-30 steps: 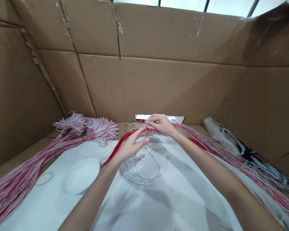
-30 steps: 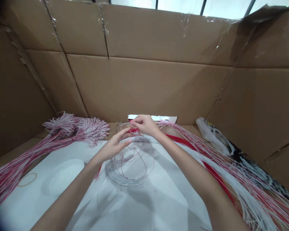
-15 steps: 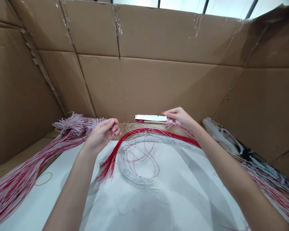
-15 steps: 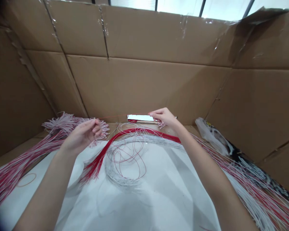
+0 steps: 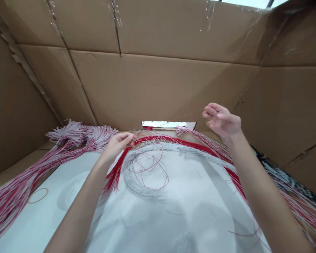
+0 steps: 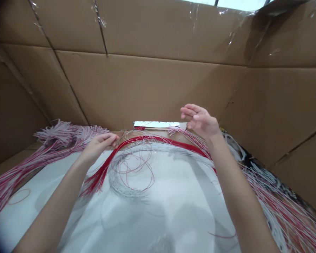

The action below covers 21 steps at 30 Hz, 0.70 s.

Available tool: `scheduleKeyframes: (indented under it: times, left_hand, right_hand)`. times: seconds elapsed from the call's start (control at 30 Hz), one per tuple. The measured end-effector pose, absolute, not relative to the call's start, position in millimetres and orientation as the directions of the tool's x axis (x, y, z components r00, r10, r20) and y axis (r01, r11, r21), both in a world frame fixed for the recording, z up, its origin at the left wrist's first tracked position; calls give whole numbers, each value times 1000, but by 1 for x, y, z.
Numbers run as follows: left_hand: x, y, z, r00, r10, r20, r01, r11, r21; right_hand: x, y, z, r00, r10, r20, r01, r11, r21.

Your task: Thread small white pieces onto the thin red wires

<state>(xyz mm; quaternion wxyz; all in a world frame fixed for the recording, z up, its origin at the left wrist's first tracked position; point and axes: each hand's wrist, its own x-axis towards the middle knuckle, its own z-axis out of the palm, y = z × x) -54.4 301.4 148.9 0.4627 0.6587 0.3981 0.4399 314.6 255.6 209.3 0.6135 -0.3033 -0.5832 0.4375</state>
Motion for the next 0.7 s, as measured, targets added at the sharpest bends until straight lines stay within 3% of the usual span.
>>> scheduleKeyframes:
  times: [0.13, 0.3, 0.47, 0.53, 0.6, 0.7]
  left_hand:
    - [-46, 291, 157, 410, 883, 227, 230, -341, 911]
    - [-53, 293, 160, 399, 892, 211, 310, -348, 885]
    - [-72, 304, 158, 306, 922, 238, 431, -357, 829]
    - [-76, 307, 157, 284, 925, 254, 442, -361, 821]
    - [-77, 308, 156, 244, 938, 245, 468, -335, 818]
    - [-75, 310, 156, 162, 962, 222, 509, -274, 816]
  right_hand:
    - [331, 258, 212, 148, 849, 507, -53, 518, -854]
    - [338, 270, 186, 225, 869, 441, 73, 436, -897]
    - [325, 273, 139, 95, 954, 284, 425, 220, -878]
    - [319, 278, 120, -50, 964, 260, 513, 248, -821]
    - [315, 286, 102, -181, 954, 241, 516, 300, -802]
    - [312, 301, 78, -228, 948, 224, 490, 310, -814]
